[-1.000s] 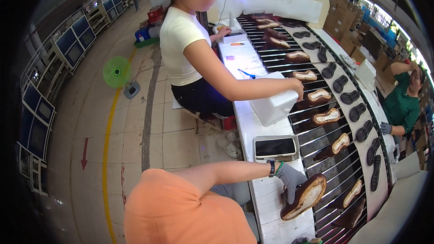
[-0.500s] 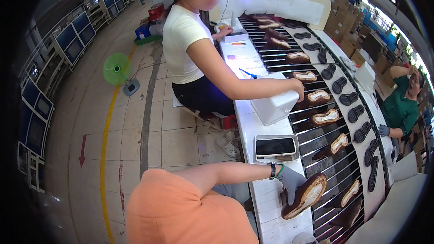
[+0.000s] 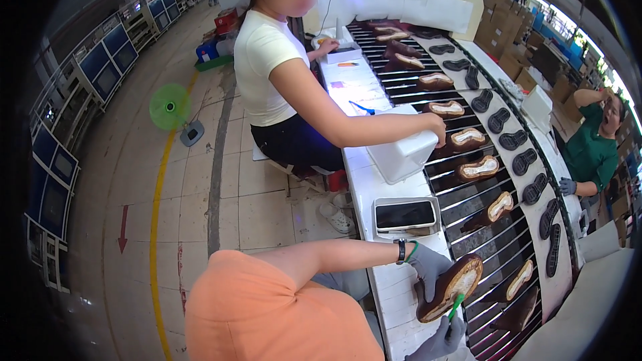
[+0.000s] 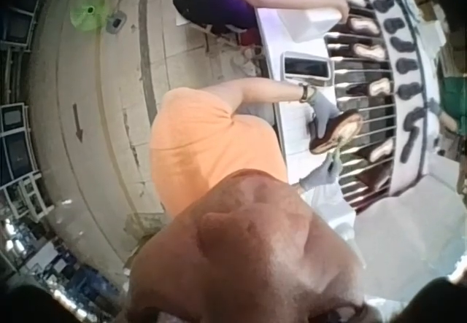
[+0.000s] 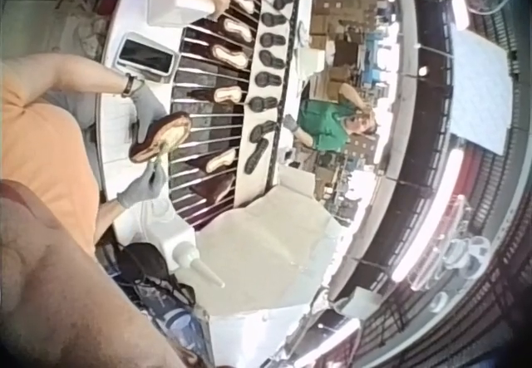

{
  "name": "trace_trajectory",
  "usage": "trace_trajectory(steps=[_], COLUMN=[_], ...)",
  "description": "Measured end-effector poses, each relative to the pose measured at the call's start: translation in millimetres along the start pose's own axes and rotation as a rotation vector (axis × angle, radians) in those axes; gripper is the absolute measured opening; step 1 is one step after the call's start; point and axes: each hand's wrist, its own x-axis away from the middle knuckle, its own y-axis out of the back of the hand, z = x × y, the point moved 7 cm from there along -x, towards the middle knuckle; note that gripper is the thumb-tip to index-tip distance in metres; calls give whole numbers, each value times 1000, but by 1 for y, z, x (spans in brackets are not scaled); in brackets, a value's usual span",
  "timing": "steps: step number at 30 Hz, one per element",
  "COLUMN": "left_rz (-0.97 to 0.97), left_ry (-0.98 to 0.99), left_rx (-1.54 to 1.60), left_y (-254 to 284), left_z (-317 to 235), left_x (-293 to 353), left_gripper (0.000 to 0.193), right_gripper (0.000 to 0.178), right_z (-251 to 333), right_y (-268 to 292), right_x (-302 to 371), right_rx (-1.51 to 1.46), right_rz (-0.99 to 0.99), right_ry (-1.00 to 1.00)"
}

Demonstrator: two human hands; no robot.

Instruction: Applying adhesive with a brush to the edges of shoe uppers on an assembly line.

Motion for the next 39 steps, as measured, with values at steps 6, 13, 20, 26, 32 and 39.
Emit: trace_trajectory(steps=[6,13,20,26,32,39], left_rz=[-16,-23,-44,-48,-68,-45], left_ry=[34,26,-8,70,123,157], left_rx=[-35,-24,-16,56,12,2], left_y=[2,-2,-6,-1,-1,-6], left_z=[-3,-19,-25,-18,-20,-23], left_x=[5,10,13,17,17,15], left_gripper=[73,74,69,70,80,78], right_gripper=[13,15,16,24,31,32], right_z=[-53,-60,-44,-64,-70,-62], right_y=[26,53,51,49,50,54], right_x=[30,42,37,45,49,41], right_rx=[66,145,150,61,52,94], right_rz=[64,108,112,-71,-78,-38], right_ry=[-177,-178,-195,-414,-410,-223])
